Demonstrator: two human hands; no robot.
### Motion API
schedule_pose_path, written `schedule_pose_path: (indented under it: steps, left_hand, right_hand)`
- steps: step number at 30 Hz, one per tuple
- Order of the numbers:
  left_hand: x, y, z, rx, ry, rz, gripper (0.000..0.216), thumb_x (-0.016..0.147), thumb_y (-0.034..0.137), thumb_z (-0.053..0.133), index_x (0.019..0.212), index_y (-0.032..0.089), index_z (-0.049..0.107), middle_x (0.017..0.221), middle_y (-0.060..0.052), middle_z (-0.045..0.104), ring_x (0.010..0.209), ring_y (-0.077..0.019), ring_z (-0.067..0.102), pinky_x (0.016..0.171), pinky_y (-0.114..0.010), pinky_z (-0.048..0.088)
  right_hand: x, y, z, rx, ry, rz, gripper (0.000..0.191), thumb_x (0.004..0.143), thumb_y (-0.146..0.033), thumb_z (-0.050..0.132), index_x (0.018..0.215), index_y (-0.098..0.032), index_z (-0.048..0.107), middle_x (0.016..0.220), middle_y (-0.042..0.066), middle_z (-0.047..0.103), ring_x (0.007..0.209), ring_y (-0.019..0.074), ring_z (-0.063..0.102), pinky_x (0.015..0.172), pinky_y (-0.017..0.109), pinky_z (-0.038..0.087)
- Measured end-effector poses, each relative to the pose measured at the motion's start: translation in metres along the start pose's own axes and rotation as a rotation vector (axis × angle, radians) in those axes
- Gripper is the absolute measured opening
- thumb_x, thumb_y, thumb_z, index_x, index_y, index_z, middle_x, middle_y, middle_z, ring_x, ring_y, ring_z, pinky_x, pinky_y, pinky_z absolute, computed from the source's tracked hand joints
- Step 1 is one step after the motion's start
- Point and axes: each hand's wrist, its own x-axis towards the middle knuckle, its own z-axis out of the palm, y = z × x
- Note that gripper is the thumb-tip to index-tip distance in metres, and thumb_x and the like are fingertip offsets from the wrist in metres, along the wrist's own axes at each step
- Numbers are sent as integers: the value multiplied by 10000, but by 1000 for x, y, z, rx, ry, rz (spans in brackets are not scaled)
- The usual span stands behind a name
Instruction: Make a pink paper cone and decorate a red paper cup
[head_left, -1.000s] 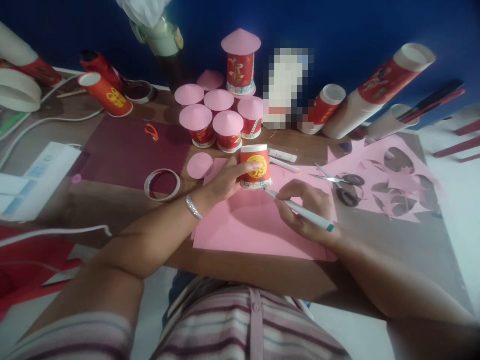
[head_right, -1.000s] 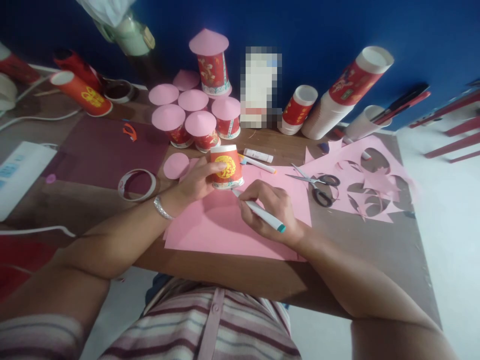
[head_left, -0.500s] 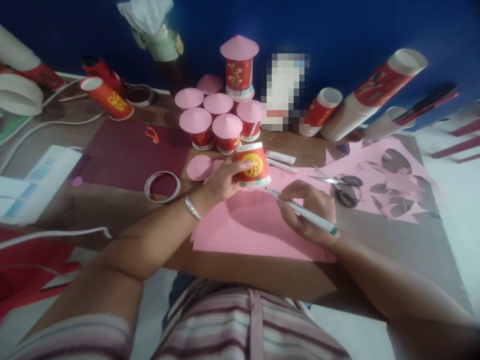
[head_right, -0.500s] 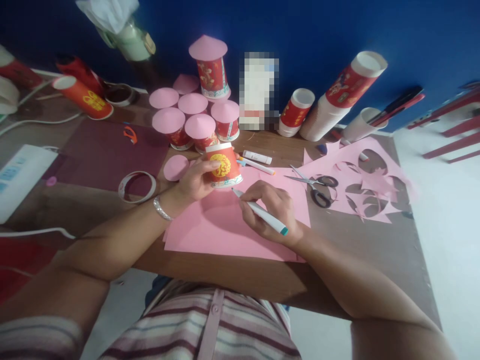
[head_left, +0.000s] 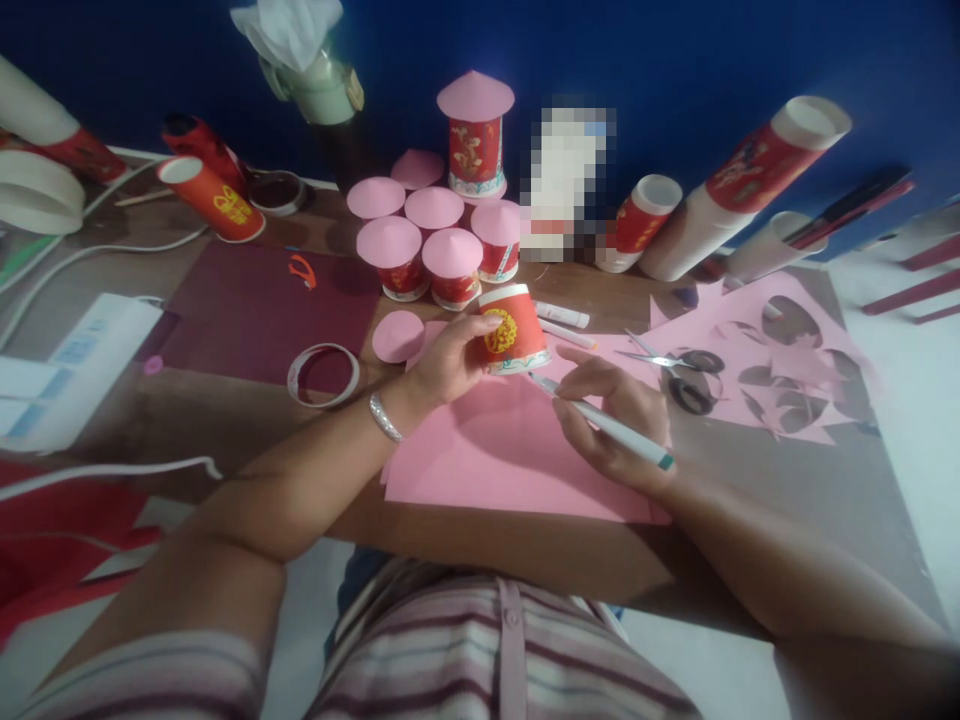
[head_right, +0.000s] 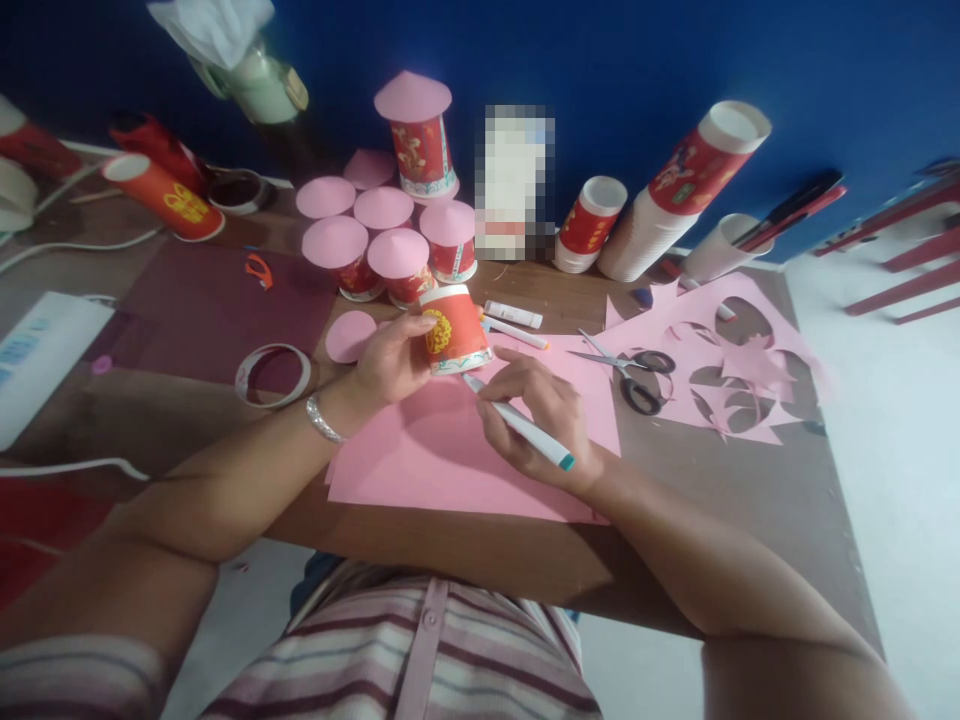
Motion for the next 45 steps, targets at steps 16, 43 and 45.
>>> schedule_pose_path:
  steps: [16, 43, 45]
  left_hand:
    - [-5, 3, -3, 143, -14, 53, 574, 846, 349, 752, 1375, 207, 581, 1328, -118, 692, 1064, -249, 708, 915, -385, 572]
    - [1, 5, -5, 158, -52, 213, 532, 746, 282, 756, 1235, 254, 550, 1202, -42, 610, 1170, -241, 638, 1006, -403, 535]
    - [2, 5, -7, 163, -43, 223, 570, 747, 267, 757, 1271, 269, 534, 1287, -49, 599, 1262, -247, 599, 1056, -402, 515]
  right_hand:
    - [-4, 2, 5, 40, -67, -108, 157, 877, -100, 676, 963, -220, 622, 763, 15, 733, 746, 195, 766, 811, 379, 692]
    - [-8, 5, 14, 36, -99, -201, 181, 888, -94, 665, 1001, -225, 611, 756, -20, 679, 688, 152, 693, 968, 493, 672]
    - [-9, 5, 15, 42, -101, -201, 182, 892, -97, 661, 1009, -228, 613, 760, -22, 677, 679, 148, 687, 974, 501, 671]
